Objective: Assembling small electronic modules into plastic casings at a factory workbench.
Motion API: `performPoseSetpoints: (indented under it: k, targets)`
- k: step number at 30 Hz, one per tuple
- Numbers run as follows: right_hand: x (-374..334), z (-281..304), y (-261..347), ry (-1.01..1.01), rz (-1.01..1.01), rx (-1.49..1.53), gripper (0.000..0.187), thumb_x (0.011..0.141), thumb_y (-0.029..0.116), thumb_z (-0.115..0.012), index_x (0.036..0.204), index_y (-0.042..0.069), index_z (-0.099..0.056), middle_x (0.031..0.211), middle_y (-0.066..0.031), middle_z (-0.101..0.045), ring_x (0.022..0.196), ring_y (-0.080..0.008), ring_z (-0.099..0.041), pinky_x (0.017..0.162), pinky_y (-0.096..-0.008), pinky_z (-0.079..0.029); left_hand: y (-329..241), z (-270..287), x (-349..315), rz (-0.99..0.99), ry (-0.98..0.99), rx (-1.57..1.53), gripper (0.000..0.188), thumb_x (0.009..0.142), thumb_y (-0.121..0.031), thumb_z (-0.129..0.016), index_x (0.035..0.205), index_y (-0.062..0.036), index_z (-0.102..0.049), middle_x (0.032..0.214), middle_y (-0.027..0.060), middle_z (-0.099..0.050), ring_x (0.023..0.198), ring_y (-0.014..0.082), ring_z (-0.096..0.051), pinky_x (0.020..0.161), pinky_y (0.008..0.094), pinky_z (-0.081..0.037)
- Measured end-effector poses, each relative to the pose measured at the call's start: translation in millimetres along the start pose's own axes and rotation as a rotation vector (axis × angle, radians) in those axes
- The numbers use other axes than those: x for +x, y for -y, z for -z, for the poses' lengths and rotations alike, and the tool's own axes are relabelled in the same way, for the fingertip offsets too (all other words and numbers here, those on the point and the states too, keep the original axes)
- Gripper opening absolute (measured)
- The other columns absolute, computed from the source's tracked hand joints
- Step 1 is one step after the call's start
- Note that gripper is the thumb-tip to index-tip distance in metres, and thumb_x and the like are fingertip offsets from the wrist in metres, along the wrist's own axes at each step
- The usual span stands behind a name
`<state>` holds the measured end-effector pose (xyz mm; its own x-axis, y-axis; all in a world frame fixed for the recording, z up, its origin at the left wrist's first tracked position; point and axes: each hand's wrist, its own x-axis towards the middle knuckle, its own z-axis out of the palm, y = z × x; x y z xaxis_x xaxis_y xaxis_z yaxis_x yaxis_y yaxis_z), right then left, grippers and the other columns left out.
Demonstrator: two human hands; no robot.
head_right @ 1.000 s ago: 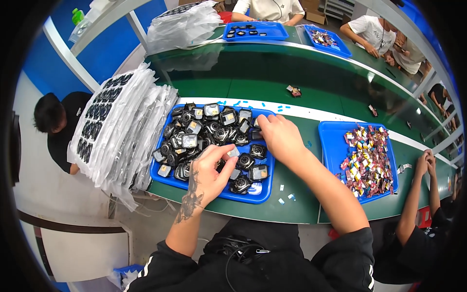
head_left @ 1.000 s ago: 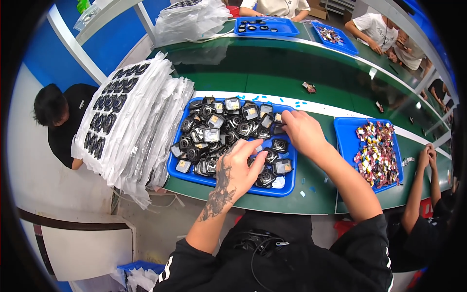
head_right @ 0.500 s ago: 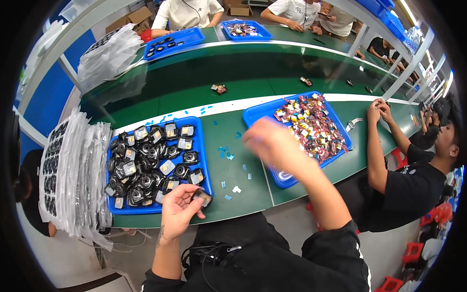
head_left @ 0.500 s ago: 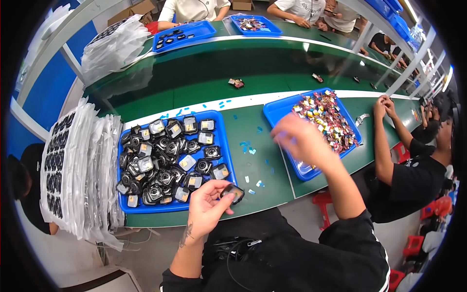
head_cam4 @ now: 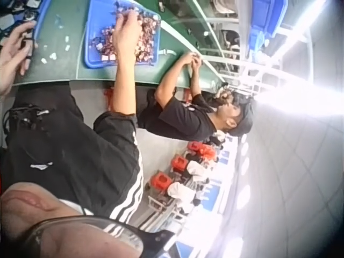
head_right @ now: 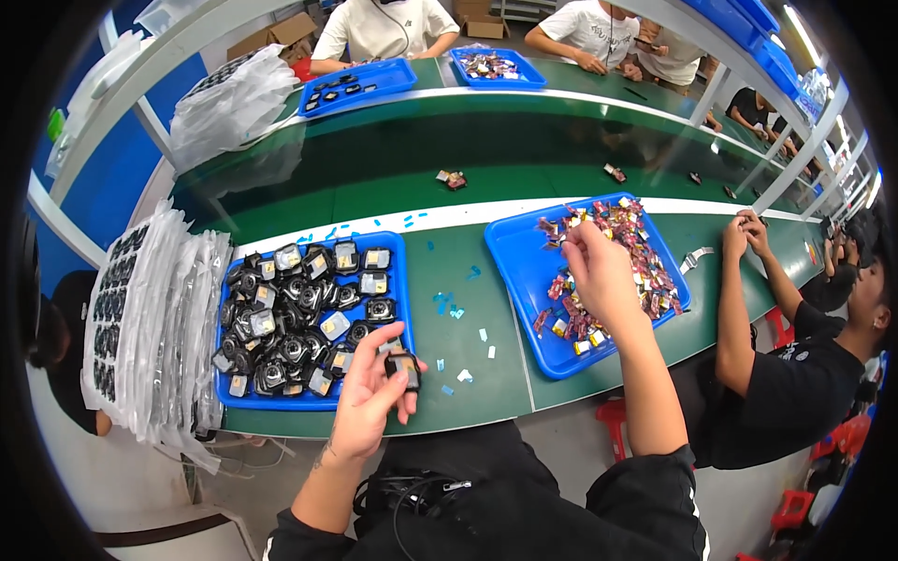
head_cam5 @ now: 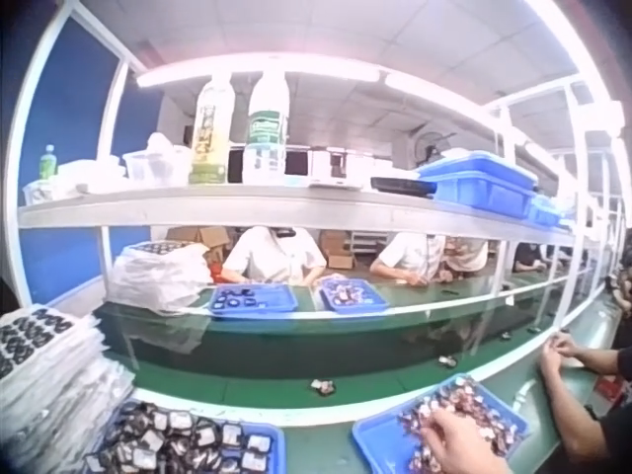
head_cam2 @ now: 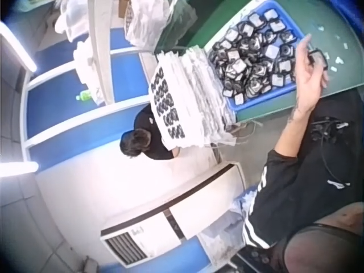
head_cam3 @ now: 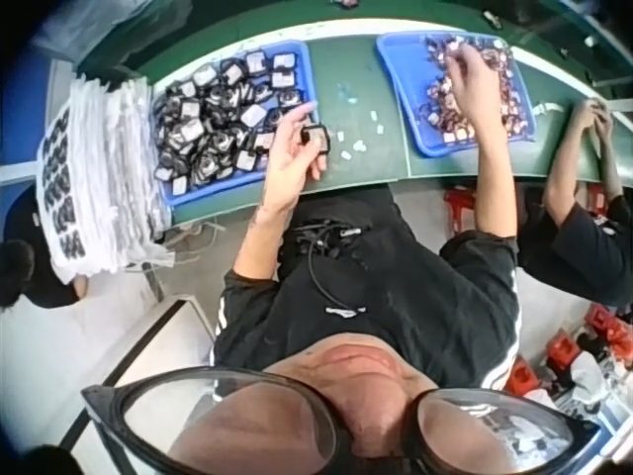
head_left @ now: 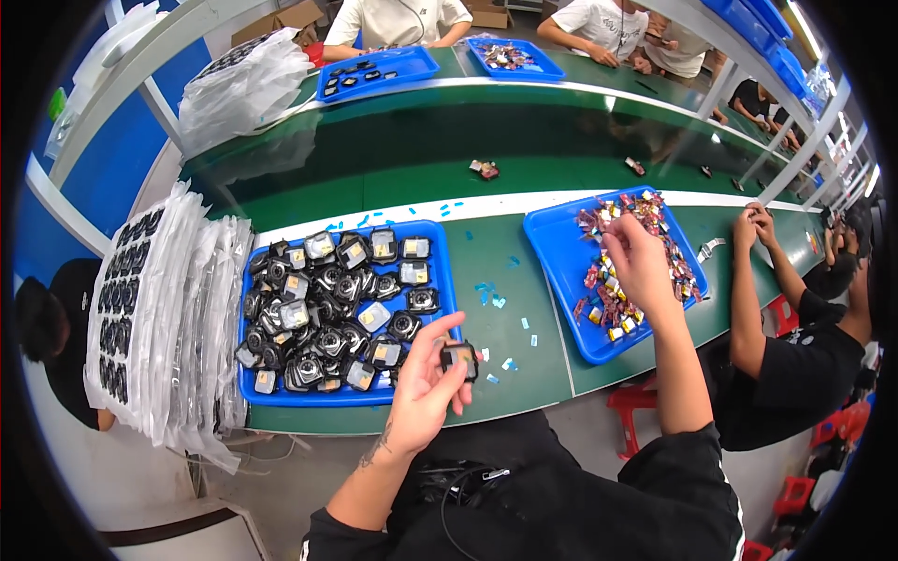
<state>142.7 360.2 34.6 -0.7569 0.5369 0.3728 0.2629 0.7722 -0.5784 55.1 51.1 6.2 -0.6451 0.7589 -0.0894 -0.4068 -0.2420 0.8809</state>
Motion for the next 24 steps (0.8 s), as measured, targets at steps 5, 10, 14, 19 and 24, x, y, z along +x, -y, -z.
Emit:
performPoseSetpoints:
  k: [5,10,14,19,24]
  targets:
    - [-31,11,56,0.416,-0.063,0.437,0.004,0.092,0.002,-0.057,0.091,-0.002,-0.057,0.076,-0.0065,-0.064,0.072,-0.0130,-0.065,0.066,-0.0273,-0.052,-8,-11,30,-0.291,0.071,0.395,0.041,0.088,-0.009,-0.064,0.129,-0.0056,-0.056,0.106,0.0044,-0.051,0.089,0.0134,-0.060,0.059,0.0224,-0.047]
    - [-43,24,95,0.609,0.085,0.383,0.005,0.087,0.000,-0.062,0.092,-0.002,-0.062,0.076,-0.0078,-0.066,0.073,-0.0126,-0.065,0.066,-0.0277,-0.052,-25,-32,44,-0.260,0.207,0.686,0.028,0.077,-0.014,-0.079,0.103,-0.0077,-0.071,0.103,0.0018,-0.049,0.083,0.0082,-0.051,0.059,0.0205,-0.039]
    - [-46,18,104,0.567,0.108,0.409,0.008,0.087,0.000,-0.064,0.093,-0.003,-0.065,0.082,-0.0088,-0.067,0.073,-0.0146,-0.066,0.066,-0.0275,-0.053,-10,-25,35,-0.244,0.241,0.579,0.015,0.081,-0.011,-0.076,0.093,-0.0038,-0.071,0.101,0.0029,-0.052,0.081,0.0070,-0.051,0.060,0.0208,-0.040]
    - [-56,-5,103,0.465,0.028,0.549,0.008,0.086,-0.001,-0.065,0.094,-0.003,-0.065,0.087,-0.0075,-0.066,0.078,-0.0109,-0.065,0.069,-0.0240,-0.055,-7,-26,26,-0.258,0.164,0.480,0.011,0.086,-0.011,-0.071,0.092,-0.0016,-0.070,0.101,0.0057,-0.053,0.085,0.0112,-0.055,0.065,0.0246,-0.046]
    - [-63,-28,89,0.443,-0.201,0.949,0.010,0.089,0.002,-0.065,0.094,-0.003,-0.059,0.087,-0.0062,-0.063,0.077,-0.0100,-0.063,0.066,-0.0242,-0.055,7,-26,23,-0.314,0.048,0.408,0.010,0.086,-0.009,-0.071,0.093,-0.0016,-0.071,0.099,0.0049,-0.055,0.078,0.0095,-0.056,0.063,0.0234,-0.045]
